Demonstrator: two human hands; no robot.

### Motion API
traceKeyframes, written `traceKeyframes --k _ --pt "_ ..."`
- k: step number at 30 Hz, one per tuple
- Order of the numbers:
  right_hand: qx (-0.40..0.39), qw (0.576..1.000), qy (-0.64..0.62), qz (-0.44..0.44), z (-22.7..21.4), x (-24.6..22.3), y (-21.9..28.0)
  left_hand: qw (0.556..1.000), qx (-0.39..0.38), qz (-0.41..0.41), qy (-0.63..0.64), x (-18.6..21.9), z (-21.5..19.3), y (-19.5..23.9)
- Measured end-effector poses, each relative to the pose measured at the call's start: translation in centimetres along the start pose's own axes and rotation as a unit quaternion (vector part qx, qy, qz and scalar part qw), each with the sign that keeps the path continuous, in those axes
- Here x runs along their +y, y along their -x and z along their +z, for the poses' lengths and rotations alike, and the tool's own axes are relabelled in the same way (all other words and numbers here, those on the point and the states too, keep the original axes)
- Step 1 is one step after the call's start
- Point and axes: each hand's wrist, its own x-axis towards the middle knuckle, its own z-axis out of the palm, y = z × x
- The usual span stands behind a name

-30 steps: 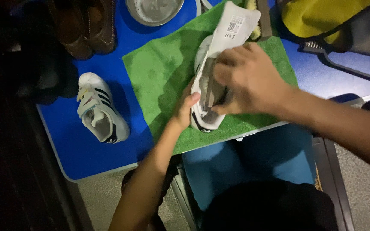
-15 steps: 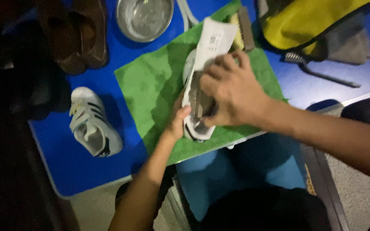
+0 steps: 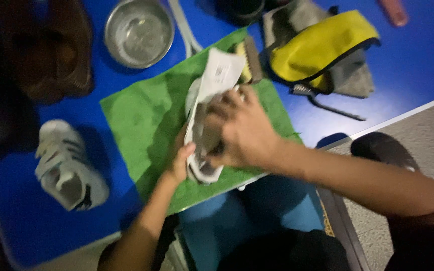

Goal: The person scrubs the interior and exterior of a white sneaker using a brush. They hold the shoe steady with their left hand while vigorously brushing the inside lining and the outer surface with their right hand.

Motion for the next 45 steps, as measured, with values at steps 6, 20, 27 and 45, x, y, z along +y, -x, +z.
traceKeyframes --k 6,20,27,45 --pt "0.003 1.0 0.003 -0.017 0.1 0.8 -0.3 0.998 -0.03 0.026 0.058 4.4 1.5 -1.0" --pt "-0.016 0.998 0.019 -0.058 0.0 0.2 -0.3 0.995 -0.05 0.039 0.07 3.9 1.1 -0.9" --pt "-0.026 0.995 0.086 -0.051 -0.1 0.1 -0.1 0.995 -0.048 0.031 0.078 3.3 1.2 -0.8" --pt "-0.01 0.997 0.069 -0.021 0.2 -0.8 0.6 0.98 -0.029 -0.016 0.196 0.9 0.5 -0.6"
